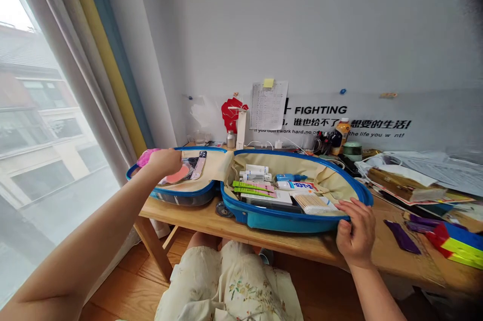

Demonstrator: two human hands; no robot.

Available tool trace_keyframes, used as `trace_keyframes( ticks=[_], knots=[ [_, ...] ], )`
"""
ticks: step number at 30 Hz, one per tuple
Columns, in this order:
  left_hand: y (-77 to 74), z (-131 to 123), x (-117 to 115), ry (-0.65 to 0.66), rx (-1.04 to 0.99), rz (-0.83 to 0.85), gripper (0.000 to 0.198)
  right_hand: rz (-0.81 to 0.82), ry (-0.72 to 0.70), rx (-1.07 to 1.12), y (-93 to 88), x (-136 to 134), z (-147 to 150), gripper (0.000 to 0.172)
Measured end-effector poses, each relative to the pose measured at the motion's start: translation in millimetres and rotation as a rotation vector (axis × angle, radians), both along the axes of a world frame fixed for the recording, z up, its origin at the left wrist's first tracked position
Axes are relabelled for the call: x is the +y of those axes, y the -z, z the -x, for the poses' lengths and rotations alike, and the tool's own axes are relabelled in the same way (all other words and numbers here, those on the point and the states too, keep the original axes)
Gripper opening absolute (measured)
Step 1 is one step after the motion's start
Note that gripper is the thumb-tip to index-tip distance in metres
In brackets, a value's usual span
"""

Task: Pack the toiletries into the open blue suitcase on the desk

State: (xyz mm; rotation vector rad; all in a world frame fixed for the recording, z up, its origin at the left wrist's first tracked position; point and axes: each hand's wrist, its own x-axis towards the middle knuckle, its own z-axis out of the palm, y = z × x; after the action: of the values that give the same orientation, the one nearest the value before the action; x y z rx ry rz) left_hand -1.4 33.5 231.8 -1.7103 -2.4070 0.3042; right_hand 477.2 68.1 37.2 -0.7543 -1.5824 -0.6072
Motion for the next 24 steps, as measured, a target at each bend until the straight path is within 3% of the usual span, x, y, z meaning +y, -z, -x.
trace_keyframes(
  ticks=[3,6,11,15,19,24],
  knots=[
    [-17.3,-26,-3,0.090,0.009,-0.293,0.039,-0.003,0.006,-0.009,-0.4,-1,0,0.031],
    [-24.2,-67,1,0.242,-0.088,-0.501,0.033,0.001,0.012,-0.014,0.3,-1,0,0.032],
    [-9.3,-145,18,0.497,-0.380,-0.499,0.019,0.010,0.004,-0.005,2.0,0,-1,0.031],
    [13.8,-187,24,0.660,-0.516,-0.388,0.015,0.018,-0.004,-0.010,1.5,-1,-1,0.029],
    [33.2,-192,22,0.842,-0.477,-0.233,0.013,0.021,-0.007,-0.007,0.0,-3,0,0.028],
    [44.4,-164,22,1.009,-0.311,-0.039,0.017,0.011,-0.002,-0.021,-1.2,-3,0,0.028]
  ],
)
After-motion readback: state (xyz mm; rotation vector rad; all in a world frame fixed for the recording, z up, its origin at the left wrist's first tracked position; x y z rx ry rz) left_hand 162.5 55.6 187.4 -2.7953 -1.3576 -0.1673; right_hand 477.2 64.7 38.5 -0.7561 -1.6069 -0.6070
